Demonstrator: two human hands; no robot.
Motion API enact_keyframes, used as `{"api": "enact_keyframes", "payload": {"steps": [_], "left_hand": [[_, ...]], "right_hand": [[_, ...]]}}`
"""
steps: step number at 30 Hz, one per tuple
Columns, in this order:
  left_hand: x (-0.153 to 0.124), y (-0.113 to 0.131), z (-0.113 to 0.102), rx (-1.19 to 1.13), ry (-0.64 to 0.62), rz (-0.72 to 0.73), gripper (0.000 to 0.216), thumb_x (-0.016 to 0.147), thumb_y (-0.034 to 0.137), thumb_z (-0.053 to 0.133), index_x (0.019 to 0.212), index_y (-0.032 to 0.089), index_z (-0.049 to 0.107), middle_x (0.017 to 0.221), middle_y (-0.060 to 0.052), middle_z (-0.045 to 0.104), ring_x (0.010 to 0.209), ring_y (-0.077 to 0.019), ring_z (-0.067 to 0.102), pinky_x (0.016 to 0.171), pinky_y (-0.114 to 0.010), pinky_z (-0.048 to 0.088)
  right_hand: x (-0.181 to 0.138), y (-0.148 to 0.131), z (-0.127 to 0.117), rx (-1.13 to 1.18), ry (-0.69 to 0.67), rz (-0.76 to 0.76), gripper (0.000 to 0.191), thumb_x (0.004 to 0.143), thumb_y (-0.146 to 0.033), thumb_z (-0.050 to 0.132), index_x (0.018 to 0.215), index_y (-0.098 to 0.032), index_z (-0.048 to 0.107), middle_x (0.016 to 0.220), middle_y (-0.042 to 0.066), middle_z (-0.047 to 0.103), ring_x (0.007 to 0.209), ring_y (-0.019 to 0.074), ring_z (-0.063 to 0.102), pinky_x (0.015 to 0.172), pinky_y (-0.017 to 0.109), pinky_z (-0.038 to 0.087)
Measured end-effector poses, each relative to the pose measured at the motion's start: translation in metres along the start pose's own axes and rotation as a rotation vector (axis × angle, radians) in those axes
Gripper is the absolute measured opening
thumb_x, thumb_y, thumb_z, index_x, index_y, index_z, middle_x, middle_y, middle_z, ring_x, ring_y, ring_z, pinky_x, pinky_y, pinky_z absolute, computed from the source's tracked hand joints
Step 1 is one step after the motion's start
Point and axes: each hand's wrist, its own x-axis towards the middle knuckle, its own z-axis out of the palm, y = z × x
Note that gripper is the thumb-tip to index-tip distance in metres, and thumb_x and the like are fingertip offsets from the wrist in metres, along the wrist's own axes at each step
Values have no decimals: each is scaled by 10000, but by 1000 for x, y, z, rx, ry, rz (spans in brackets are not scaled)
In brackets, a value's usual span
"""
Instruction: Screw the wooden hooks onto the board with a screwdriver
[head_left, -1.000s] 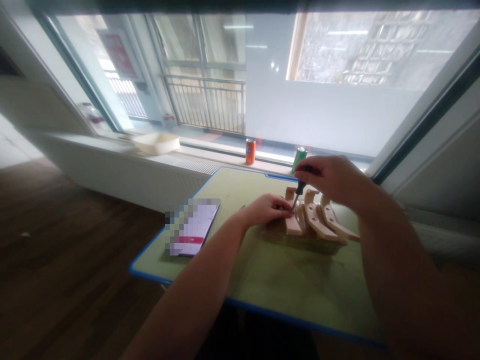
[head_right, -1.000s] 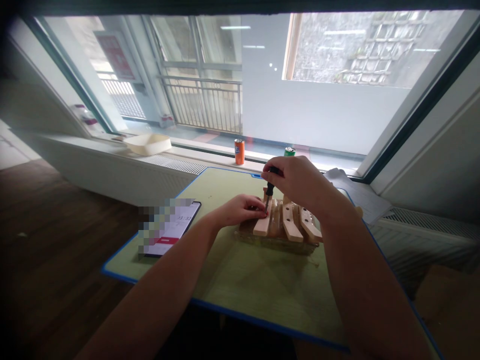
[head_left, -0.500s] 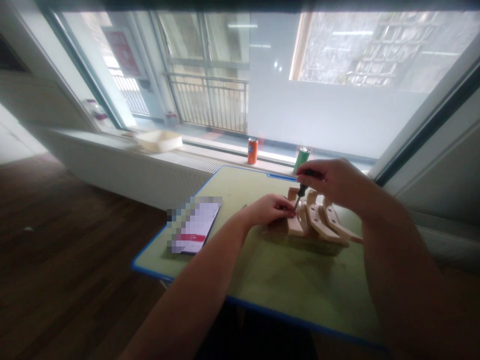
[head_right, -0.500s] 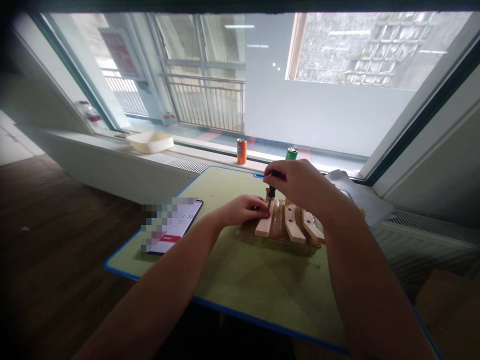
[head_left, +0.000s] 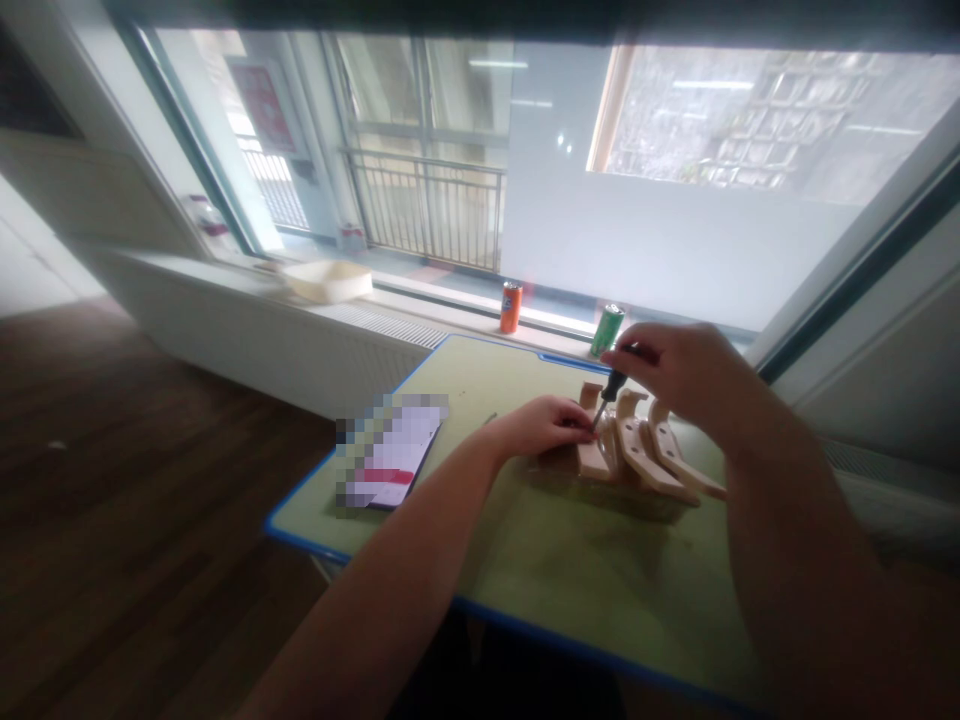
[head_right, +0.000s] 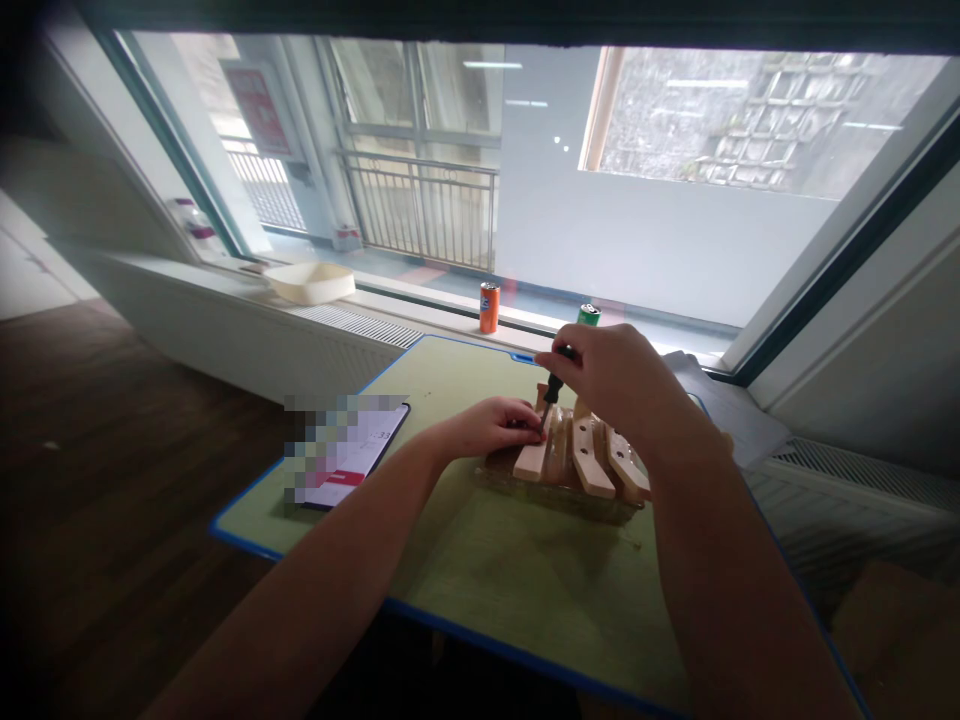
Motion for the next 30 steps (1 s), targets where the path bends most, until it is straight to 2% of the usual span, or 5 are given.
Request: {"api": "enact_keyframes", "payload": {"steps": [10, 15, 20, 23, 30], "left_hand": [[0, -2, 0, -1, 7, -40, 279, 799, 350, 590, 974, 157, 690, 953, -38, 676, 858, -142, 598, 782, -231, 427], [0, -4, 1, -14, -1, -29, 290, 795, 356, 591, 983, 159, 692, 962, -44, 678, 863, -146, 598, 790, -240, 431], [0, -5, 1, -8, 3, -16, 292, 789, 349, 600, 991, 158, 693, 961, -46, 675, 855, -146, 597, 779, -239, 429], [1, -5, 0, -5, 3, -5, 294, 787, 347, 603, 991, 155, 694, 959, -47, 675, 851, -147, 596, 782, -238, 427], [1, -4, 0, 3, 1, -13, 290, 790, 345, 601, 988, 156, 696, 937, -41, 678, 832, -142, 595, 779, -232, 421]], "right_hand": [[-2, -10, -4, 19, -86, 3, 341, 902, -355, 371, 809, -169, 641, 673, 49, 624, 515, 123, 474, 511, 269, 313], [-1, -8, 1, 173, -5, -5, 332, 892, -343, 397, 1114, -205, 602, 740, 38, 654, 538, 132, 516, 526, 266, 353], [5, -2, 9, 81, 70, 18, 303, 844, -444, 486, 827, -194, 657, 675, 31, 640, 541, 128, 521, 530, 265, 360], [6, -1, 9, -19, 99, 22, 329, 842, -453, 485, 795, -183, 668, 678, 48, 649, 551, 146, 534, 540, 282, 369], [1, -5, 4, 122, 58, -62, 338, 877, -307, 422, 1105, -226, 658, 1005, 69, 693, 821, 217, 643, 700, 333, 472]]}}
